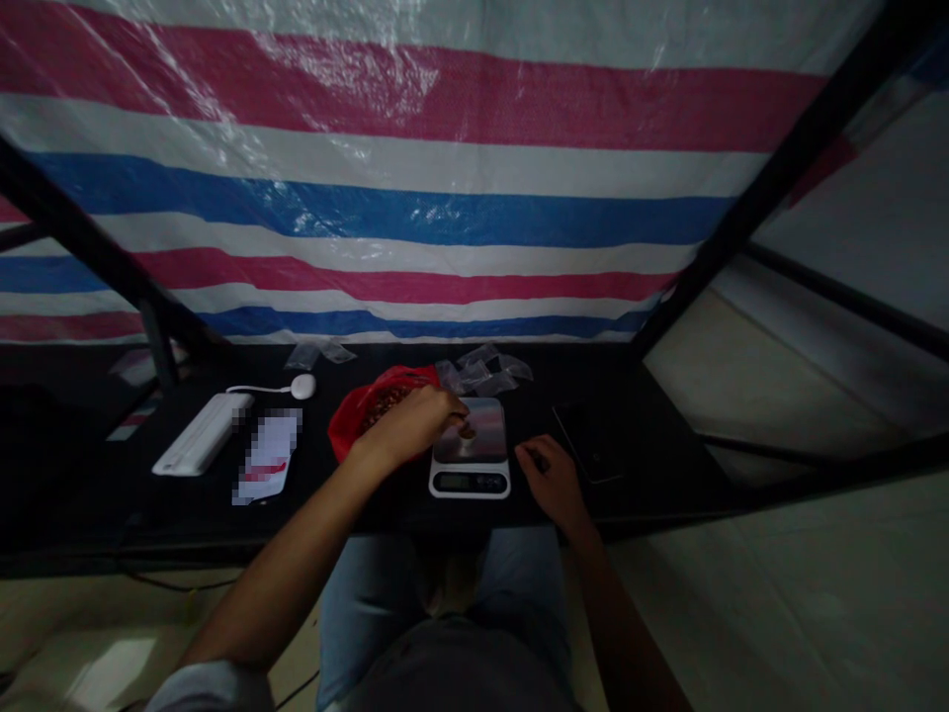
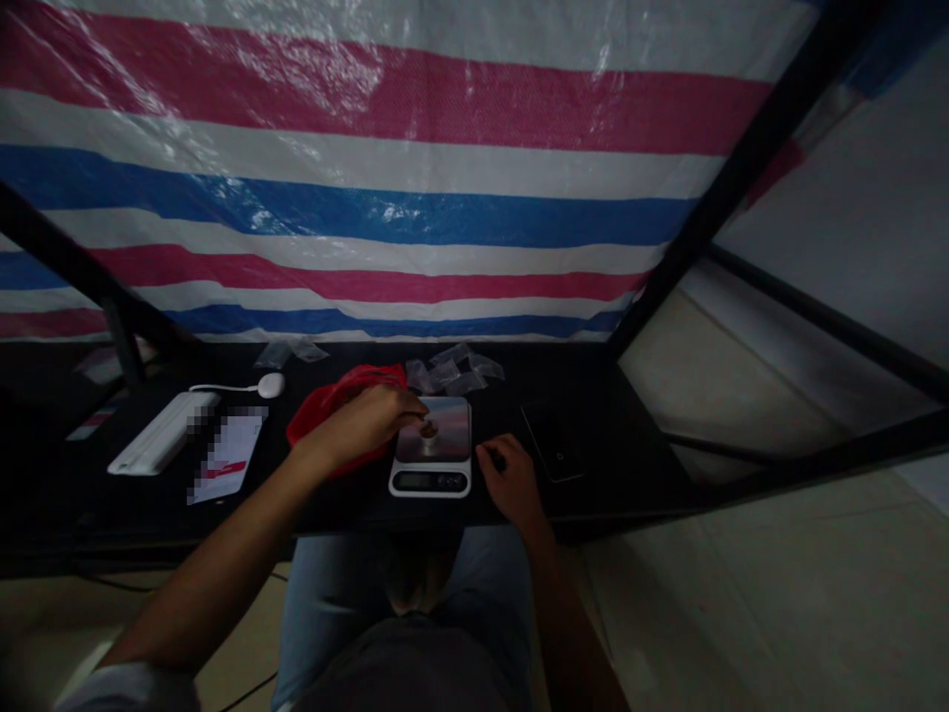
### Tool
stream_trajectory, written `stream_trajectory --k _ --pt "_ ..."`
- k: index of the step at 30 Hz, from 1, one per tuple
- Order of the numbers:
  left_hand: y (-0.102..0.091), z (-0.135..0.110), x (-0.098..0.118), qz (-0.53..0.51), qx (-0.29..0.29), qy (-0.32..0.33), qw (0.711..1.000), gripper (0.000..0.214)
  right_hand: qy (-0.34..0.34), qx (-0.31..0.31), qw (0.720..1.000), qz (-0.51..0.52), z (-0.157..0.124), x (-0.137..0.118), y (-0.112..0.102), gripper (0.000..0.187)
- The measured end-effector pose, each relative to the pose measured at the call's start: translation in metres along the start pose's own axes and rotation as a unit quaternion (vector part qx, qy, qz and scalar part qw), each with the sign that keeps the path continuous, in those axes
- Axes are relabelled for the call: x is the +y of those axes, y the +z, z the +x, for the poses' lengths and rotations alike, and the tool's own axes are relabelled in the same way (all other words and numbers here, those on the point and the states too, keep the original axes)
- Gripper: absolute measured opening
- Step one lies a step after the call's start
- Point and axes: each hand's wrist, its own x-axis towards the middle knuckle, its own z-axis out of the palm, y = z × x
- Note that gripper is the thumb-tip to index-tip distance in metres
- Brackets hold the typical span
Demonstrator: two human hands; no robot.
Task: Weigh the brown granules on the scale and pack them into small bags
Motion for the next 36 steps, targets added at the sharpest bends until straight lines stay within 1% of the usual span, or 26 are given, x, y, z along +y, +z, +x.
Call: stream_trajectory --k 4,11,16,21,25,29,33,36 --pt "0.006 0.005 0.008 0.01 -0.032 0.009 0.999 0.027 0.002 -0.004 1.0 0.001 0.0 0.003 0.001 0.023" --pt "0.01 0.009 0.006 0.012 -0.033 0.014 0.999 0.021 0.002 -0.001 1.0 0.008 0.0 0.005 0.002 0.021" --pt "0.012 0.011 0.008 -0.014 -0.027 -0.005 1.0 0.027 0.007 -0.001 1.0 0.007 0.0 0.003 0.0 0.021" --pt "0.014 0.009 0.005 -0.036 -0.036 -0.005 0.999 0.033 0.008 -0.002 1.0 0.005 0.0 0.003 0.001 0.021" --pt "0.016 0.006 0.001 -0.062 -0.017 0.018 0.998 0.034 0.007 -0.002 1.0 0.001 0.0 0.004 0.001 0.021" --pt "0.018 0.004 -0.001 -0.086 -0.003 0.022 0.996 0.035 0.006 -0.002 1.0 0.001 0.0 0.003 0.0 0.021" --pt "0.02 0.004 -0.002 -0.09 0.017 0.04 0.995 0.037 0.005 -0.003 1.0 0.002 0.0 0.001 0.0 0.021" --pt "0.022 0.003 -0.003 -0.098 0.02 0.04 0.994 0.038 0.01 -0.003 1.0 0.001 0.0 0.001 -0.001 0.022"
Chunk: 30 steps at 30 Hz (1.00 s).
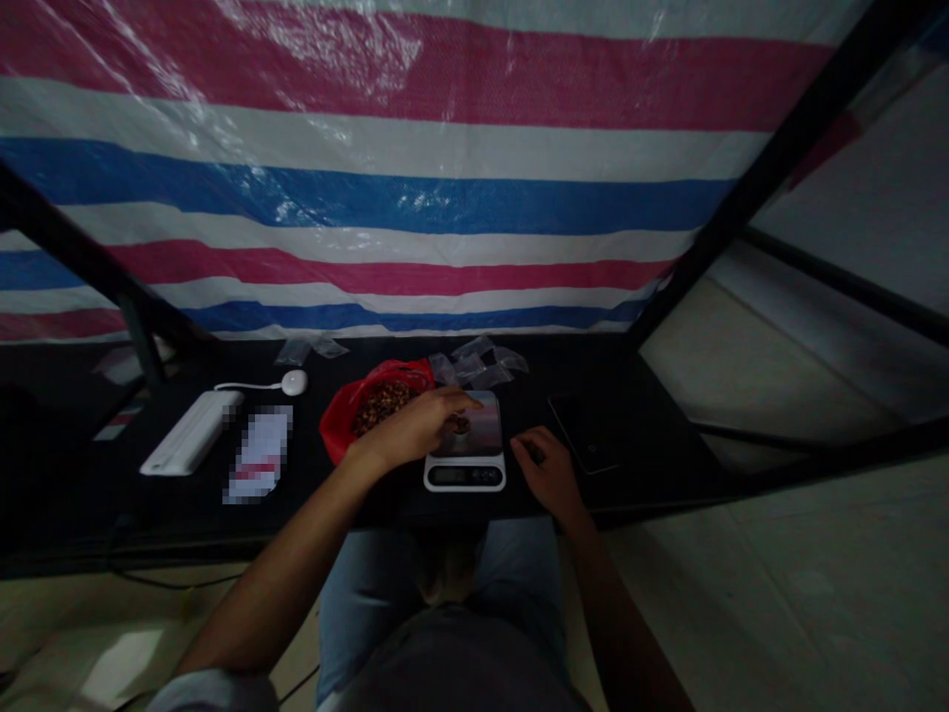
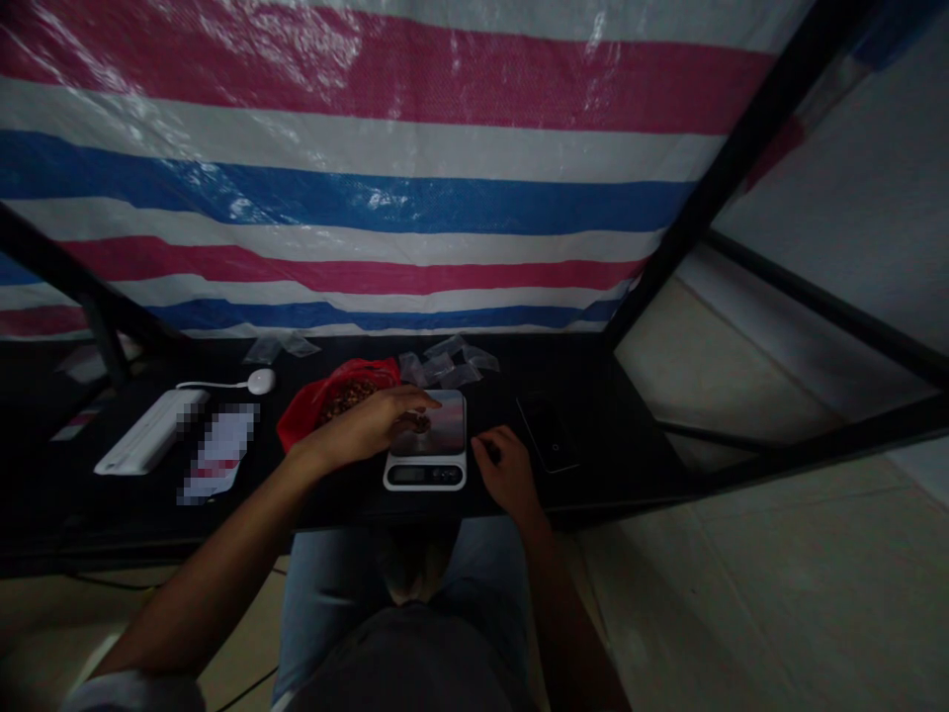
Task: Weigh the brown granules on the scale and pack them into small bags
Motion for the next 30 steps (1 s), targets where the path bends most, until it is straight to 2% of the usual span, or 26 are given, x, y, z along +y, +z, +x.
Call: stream_trajectory --k 3,6,9,13,17,22,26,30 --pt "-0.001 -0.004 -0.002 -0.01 0.0 -0.01 1.0 0.038 -0.001 0.0 1.0 -0.002 0.0 0.001 0.0 0.022" --pt "-0.005 -0.012 -0.003 -0.011 0.031 -0.021 0.999 0.039 -0.004 0.0 1.0 0.001 -0.001 0.0 0.0 0.021" --pt "-0.007 -0.019 -0.003 0.0 0.059 -0.061 0.996 0.027 -0.024 -0.007 1.0 0.013 -0.001 -0.009 0.001 0.016" --pt "0.004 -0.02 -0.003 0.004 0.052 -0.083 0.995 0.018 -0.083 -0.034 0.996 0.025 0.006 -0.033 0.008 0.012" --pt "0.019 -0.016 -0.004 -0.021 0.091 -0.093 0.991 0.014 -0.149 -0.045 0.988 0.02 0.019 -0.054 0.019 0.013" --pt "0.026 -0.017 -0.007 -0.054 0.106 -0.086 0.989 0.014 -0.179 -0.054 0.982 0.005 0.031 -0.063 0.027 0.016" --pt "0.02 -0.024 -0.01 -0.041 0.125 -0.087 0.987 0.021 -0.186 -0.055 0.981 -0.02 0.034 -0.062 0.027 0.018" --pt "-0.003 -0.036 -0.027 0.016 0.138 -0.133 0.981 0.021 -0.204 -0.09 0.973 -0.056 0.032 -0.061 0.024 0.024"
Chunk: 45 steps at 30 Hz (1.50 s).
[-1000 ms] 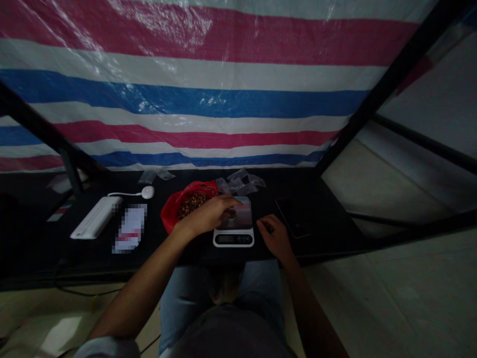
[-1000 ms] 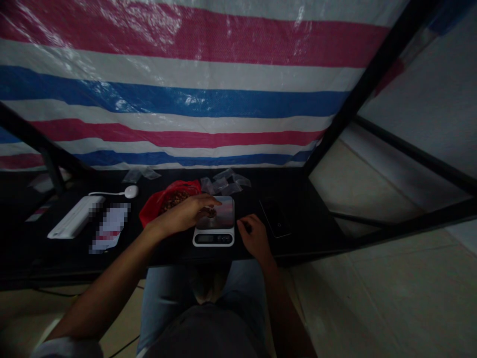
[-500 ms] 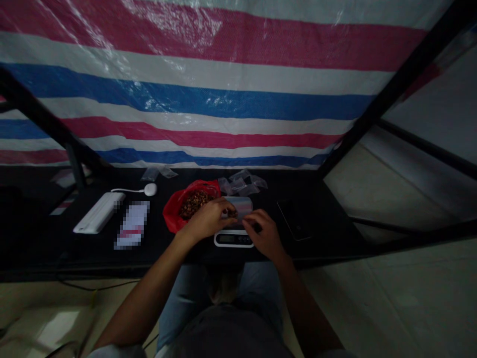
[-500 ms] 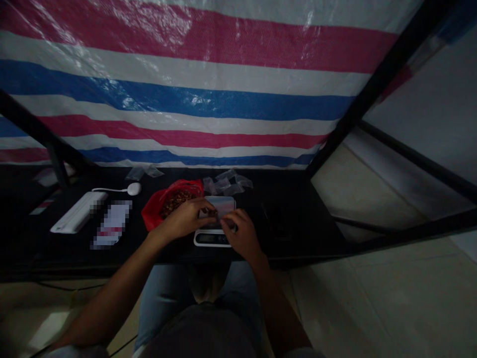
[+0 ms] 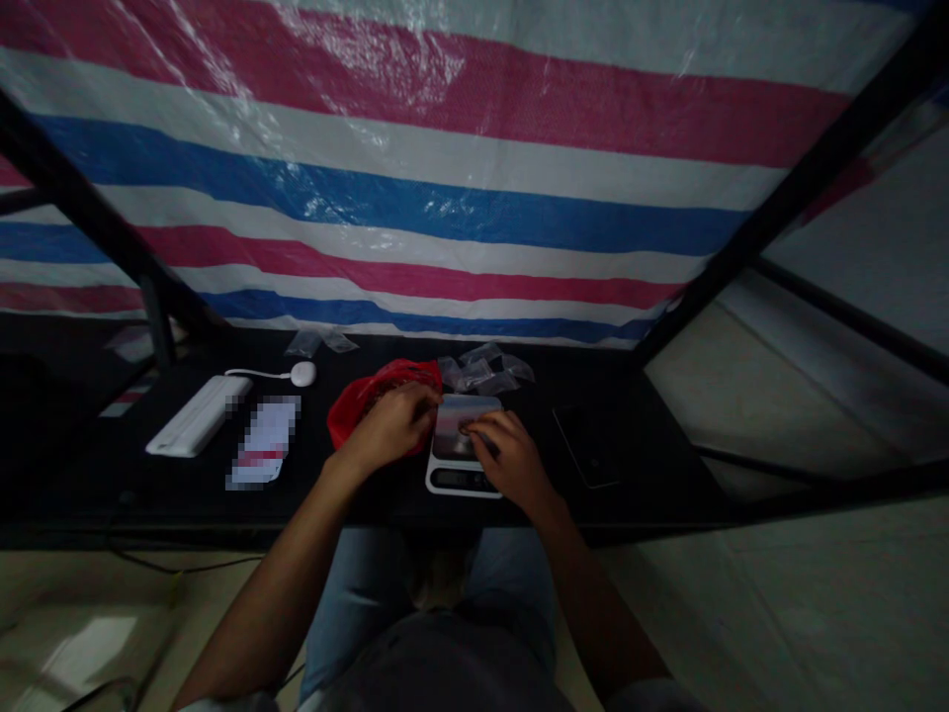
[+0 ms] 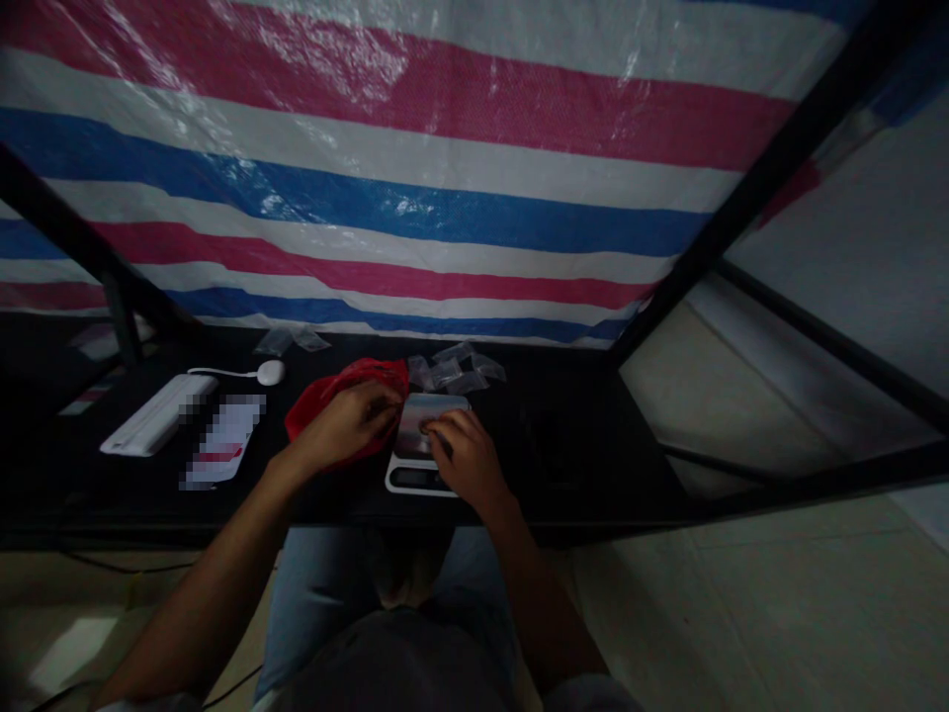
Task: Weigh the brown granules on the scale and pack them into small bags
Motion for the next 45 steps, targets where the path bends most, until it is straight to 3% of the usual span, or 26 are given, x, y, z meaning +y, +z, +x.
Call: stream_trajectory --k 4,9,14,19,31,35,39,45 --pt "-0.015 -0.001 -0.029 0.085 -0.063 -0.066 0.992 0.025 -0.007 -0.02 0.999 -0.026 -0.003 -0.001 -0.003 0.029" --pt "-0.01 -0.005 -0.05 0.118 -0.104 -0.098 0.983 0.028 0.009 0.002 1.0 -0.027 0.004 -0.001 -0.004 0.02" --pt "-0.011 -0.01 -0.051 0.102 -0.073 -0.082 0.989 0.024 0.022 -0.009 1.0 -0.002 0.014 -0.004 -0.005 0.014" --pt "-0.014 -0.011 -0.049 0.094 -0.056 -0.107 0.988 0.024 0.017 -0.033 0.999 -0.015 0.016 -0.006 -0.007 0.006" --pt "-0.016 -0.015 -0.048 0.078 -0.068 -0.115 0.988 0.021 -0.012 -0.047 0.999 -0.001 0.024 -0.004 -0.005 0.014" --pt "-0.02 -0.012 -0.041 0.037 -0.055 -0.085 0.994 0.022 0.002 -0.026 0.999 0.023 0.021 -0.003 -0.008 0.013" --pt "-0.02 -0.002 -0.014 -0.016 -0.039 -0.016 0.999 0.022 0.03 0.01 0.999 0.016 0.015 0.003 -0.015 0.013" --pt "0.001 0.02 0.026 -0.056 -0.079 0.058 0.994 0.022 0.049 0.023 0.998 0.021 0.007 0.006 -0.017 0.012"
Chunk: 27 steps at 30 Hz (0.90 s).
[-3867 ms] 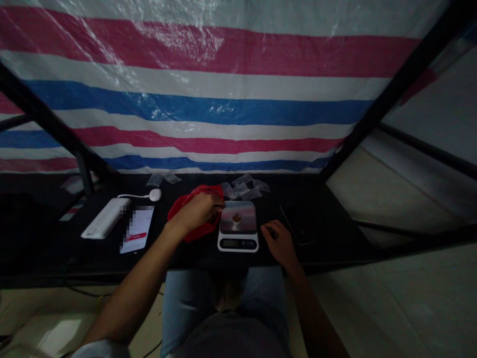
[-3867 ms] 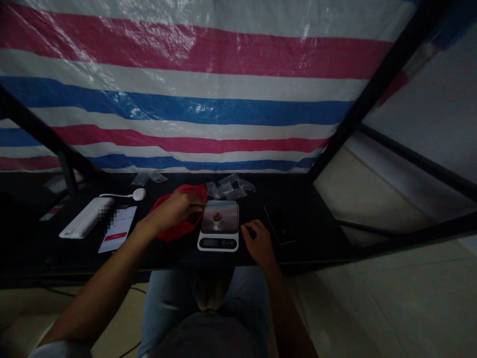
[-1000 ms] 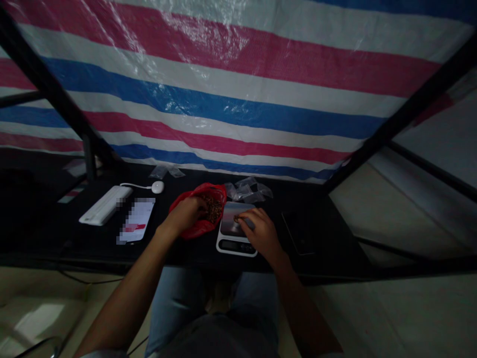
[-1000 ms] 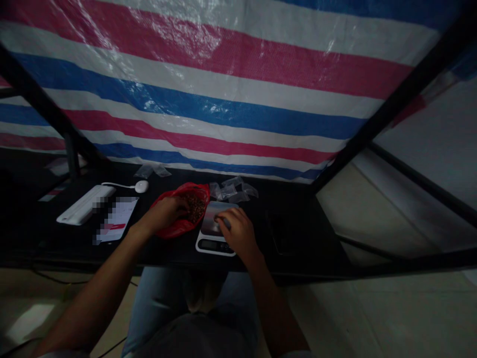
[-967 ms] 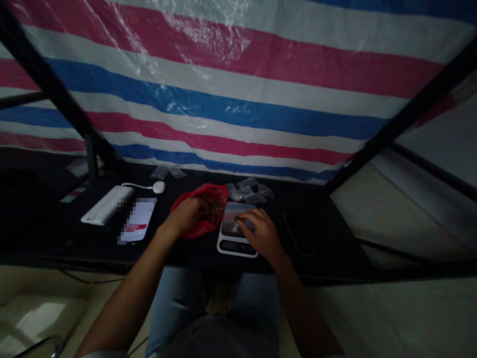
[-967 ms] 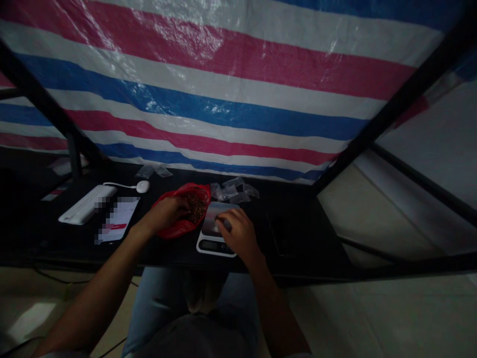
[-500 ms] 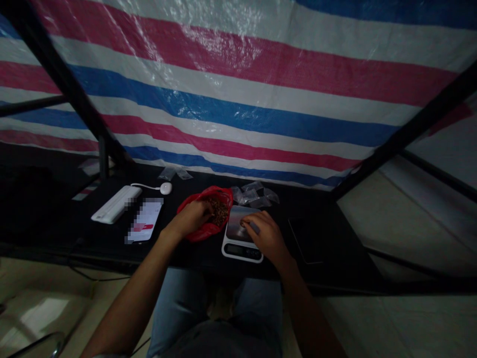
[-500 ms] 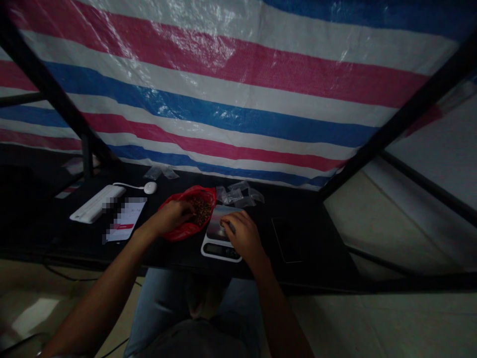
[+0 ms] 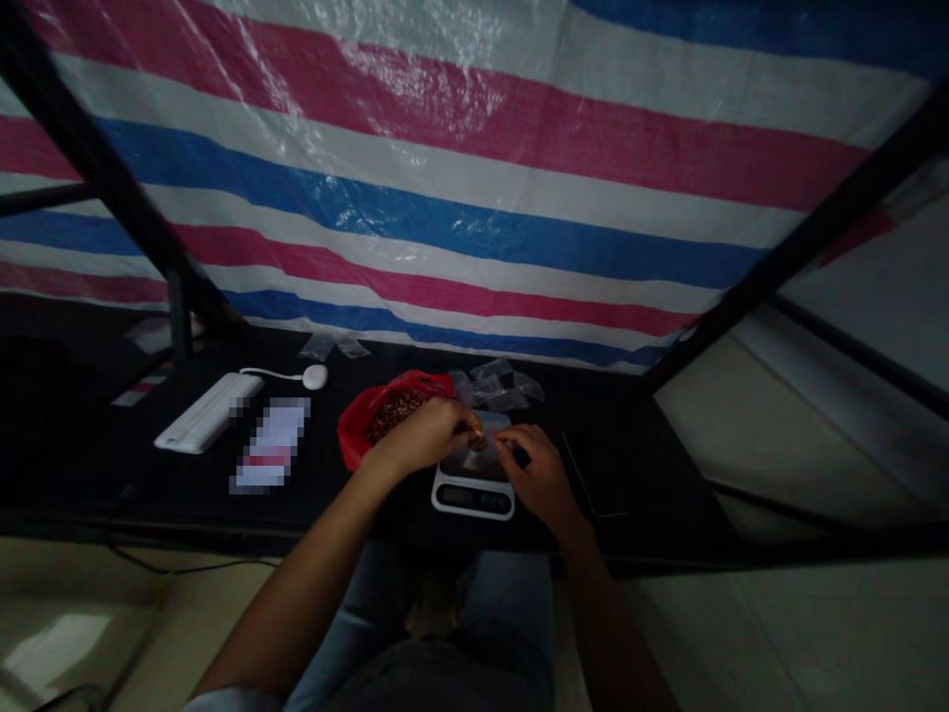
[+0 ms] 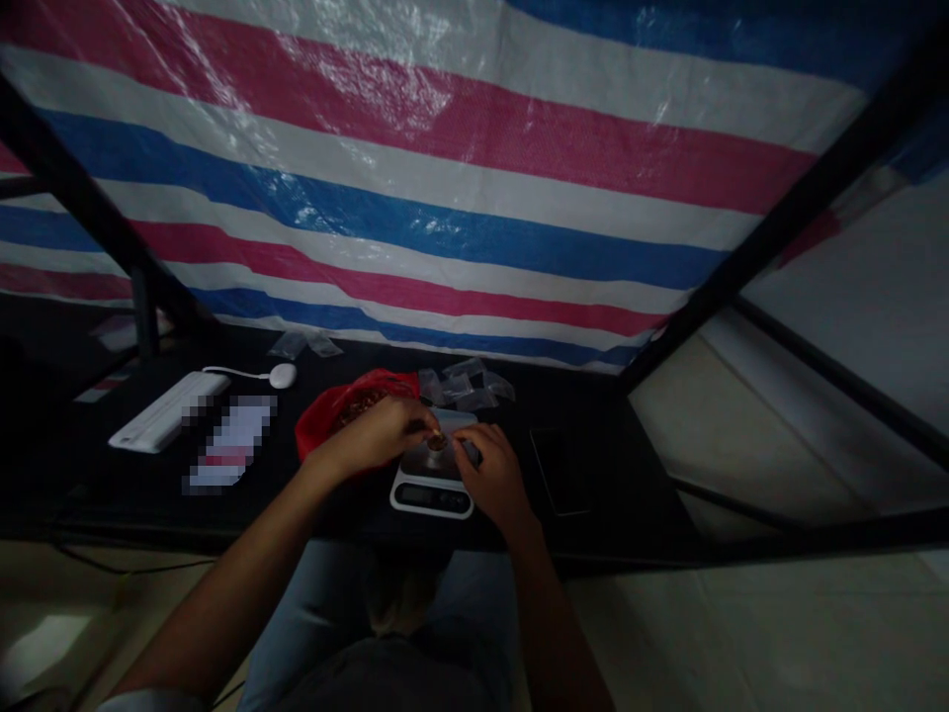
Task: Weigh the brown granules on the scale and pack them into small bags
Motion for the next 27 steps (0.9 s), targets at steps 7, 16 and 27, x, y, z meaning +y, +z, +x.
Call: stream_trajectory --k 7,16,27 --pt "0.013 0.004 -0.004 0.031 -0.019 0.035 0.999 0.027 -0.011 -0.013 1.0 0.026 0.0 0.0 0.01 0.011" --pt "0.01 0.0 -0.009 -0.01 -0.021 0.032 0.999 0.03 -0.019 -0.027 0.999 0.01 0.004 -0.002 0.014 0.012" --pt "0.007 -0.005 -0.003 -0.107 0.073 -0.016 0.991 0.023 -0.007 -0.007 0.999 0.041 0.003 -0.001 0.011 0.013"
